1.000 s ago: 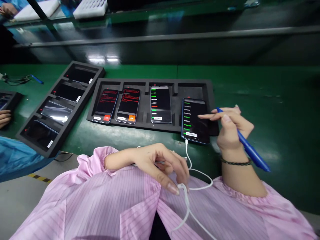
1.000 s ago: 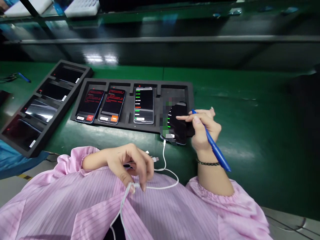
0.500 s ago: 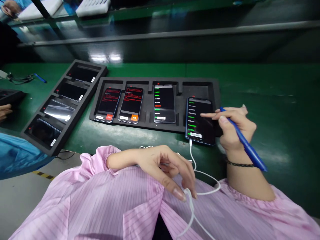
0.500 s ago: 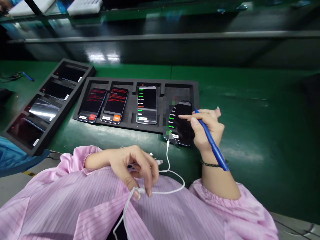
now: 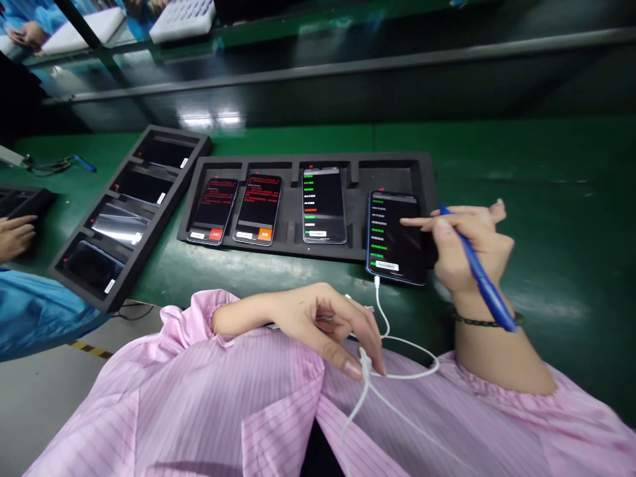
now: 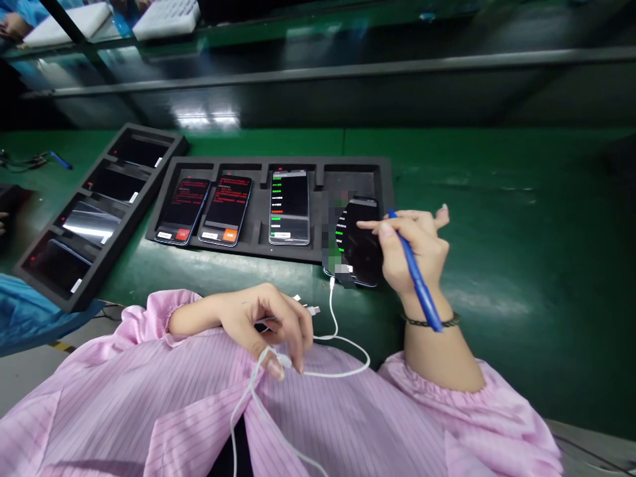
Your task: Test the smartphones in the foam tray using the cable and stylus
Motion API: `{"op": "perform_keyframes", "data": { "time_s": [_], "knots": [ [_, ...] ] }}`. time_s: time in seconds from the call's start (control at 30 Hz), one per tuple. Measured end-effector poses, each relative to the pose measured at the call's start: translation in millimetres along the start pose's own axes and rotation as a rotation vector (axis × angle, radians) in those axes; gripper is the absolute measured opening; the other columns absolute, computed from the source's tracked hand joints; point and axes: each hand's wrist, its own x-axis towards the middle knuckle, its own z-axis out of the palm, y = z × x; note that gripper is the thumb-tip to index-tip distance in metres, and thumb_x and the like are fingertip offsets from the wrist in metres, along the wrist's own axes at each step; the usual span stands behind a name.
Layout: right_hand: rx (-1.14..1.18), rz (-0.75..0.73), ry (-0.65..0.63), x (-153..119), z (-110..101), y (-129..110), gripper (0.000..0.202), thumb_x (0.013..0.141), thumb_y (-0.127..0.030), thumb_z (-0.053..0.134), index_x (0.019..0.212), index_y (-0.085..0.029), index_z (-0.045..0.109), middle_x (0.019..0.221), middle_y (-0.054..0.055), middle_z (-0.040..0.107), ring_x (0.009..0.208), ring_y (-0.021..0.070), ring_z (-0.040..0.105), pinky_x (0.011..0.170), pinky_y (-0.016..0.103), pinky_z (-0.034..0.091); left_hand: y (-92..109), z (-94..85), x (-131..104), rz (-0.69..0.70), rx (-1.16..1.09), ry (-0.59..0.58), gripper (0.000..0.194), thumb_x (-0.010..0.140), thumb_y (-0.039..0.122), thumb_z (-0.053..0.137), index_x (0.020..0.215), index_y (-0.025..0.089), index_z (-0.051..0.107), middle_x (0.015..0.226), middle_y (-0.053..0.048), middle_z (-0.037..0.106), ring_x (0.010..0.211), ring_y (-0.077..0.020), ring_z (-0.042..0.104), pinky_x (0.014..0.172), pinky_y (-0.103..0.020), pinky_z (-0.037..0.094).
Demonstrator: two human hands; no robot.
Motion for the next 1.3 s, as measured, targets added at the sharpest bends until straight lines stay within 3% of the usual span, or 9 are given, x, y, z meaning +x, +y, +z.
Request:
{"op": "perform_keyframes", "data": {
  "time_s": [0.2, 0.3, 0.43, 0.5, 0.67, 0.87, 1.0, 1.1, 1.3],
  "knots": [
    [0.159, -0.011, 0.262, 8.3, -4.4, -7.1, 0.046, 0.095, -0.05, 0.048, 0.06, -0.021, 0.057, 0.058, 0.002, 0.062, 0.058, 0.0205, 0.061, 0.099, 0.061, 0.046, -8.2, -2.0, -1.0, -0.017, 0.016, 0.001, 0.013, 0.069, 0.016, 0.083, 0.082, 0.017, 0.081, 0.097, -0.008, 0.074, 0.066, -0.0082, 0.055, 0.048, -0.02, 0.037],
    [0.149, 0.044, 0.213, 7.3, -5.6, -2.3, 0.047, 0.095, -0.052, 0.048, 0.062, -0.021, 0.058, 0.062, 0.004, 0.066, 0.062, 0.0227, 0.063, 0.097, 0.061, 0.047, -9.0, -1.4, -1.1, 0.06, 0.074, -0.022, 0.009, 0.075, 0.013, 0.077, 0.084, 0.016, 0.08, 0.096, -0.008, 0.072, 0.065, -0.0081, 0.054, 0.048, -0.021, 0.036],
    [0.042, -0.046, -0.034, 2.6, -5.1, 7.0, 0.038, 0.095, -0.046, 0.05, 0.068, -0.022, 0.062, 0.074, 0.004, 0.073, 0.07, 0.0217, 0.062, 0.108, 0.062, 0.039, -10.7, -1.3, -1.0, 0.084, 0.127, -0.024, 0.008, 0.081, 0.017, 0.073, 0.087, 0.015, 0.078, 0.097, -0.01, 0.071, 0.066, -0.009, 0.053, 0.048, -0.022, 0.034],
    [-0.017, -0.069, -0.074, 1.1, -4.9, 10.7, 0.036, 0.094, -0.044, 0.049, 0.069, -0.023, 0.064, 0.074, 0.003, 0.073, 0.071, 0.021, 0.061, 0.111, 0.062, 0.037, -11.8, -1.7, -0.7, 0.06, 0.134, -0.011, 0.008, 0.08, 0.02, 0.074, 0.086, 0.015, 0.077, 0.096, -0.009, 0.071, 0.067, -0.0094, 0.053, 0.048, -0.022, 0.032],
    [-0.049, -0.066, -0.099, 1.2, -7.3, 13.3, 0.034, 0.091, -0.043, 0.052, 0.068, -0.023, 0.067, 0.072, 0.003, 0.07, 0.074, 0.0216, 0.061, 0.112, 0.064, 0.036, -11.9, -2.8, -0.6, 0.024, 0.152, 0.035, 0.01, 0.079, 0.023, 0.075, 0.087, 0.017, 0.077, 0.094, -0.008, 0.072, 0.062, -0.0079, 0.047, 0.049, -0.023, 0.03],
    [0.008, -0.061, 0.053, 4.7, -11.1, 6.4, 0.038, 0.094, -0.047, 0.049, 0.066, -0.023, 0.061, 0.07, 0.003, 0.072, 0.072, 0.0228, 0.061, 0.109, 0.063, 0.04, -18.3, -7.1, 1.4, 0.018, 0.141, 0.118, 0.011, 0.081, 0.023, 0.075, 0.089, 0.015, 0.075, 0.088, -0.005, 0.071, 0.054, -0.0045, 0.04, 0.048, -0.022, 0.03],
    [0.024, -0.094, 0.04, 5.5, -12.1, 2.8, 0.041, 0.096, -0.045, 0.046, 0.069, -0.022, 0.065, 0.07, 0.005, 0.072, 0.068, 0.0229, 0.064, 0.082, 0.048, 0.055, -25.9, -10.4, 5.0, -0.057, 0.081, 0.228, 0.013, 0.082, 0.024, 0.076, 0.088, 0.013, 0.074, 0.074, 0.0, 0.066, 0.048, -0.0026, 0.036, 0.046, -0.021, 0.028],
    [0.023, -0.098, 0.071, 4.9, -13.3, 1.4, 0.045, 0.097, -0.044, 0.044, 0.071, -0.02, 0.07, 0.065, 0.006, 0.069, 0.058, 0.0199, 0.06, 0.054, 0.034, 0.045, -27.7, -10.4, 7.5, -0.111, 0.093, 0.283, 0.011, 0.083, 0.022, 0.075, 0.088, 0.013, 0.073, 0.079, 0.0, 0.068, 0.047, -0.0012, 0.036, 0.044, -0.02, 0.026],
    [0.085, 0.065, 0.149, 4.7, -15.0, 0.3, 0.057, 0.096, -0.058, 0.043, 0.071, -0.016, 0.072, 0.062, 0.007, 0.067, 0.044, 0.0149, 0.049, 0.045, 0.031, 0.035, -26.2, -8.3, 10.1, -0.17, 0.208, 0.26, 0.008, 0.087, 0.017, 0.07, 0.092, 0.012, 0.073, 0.084, 0.0, 0.069, 0.046, -0.0005, 0.037, 0.044, -0.019, 0.027]
  ]
}}
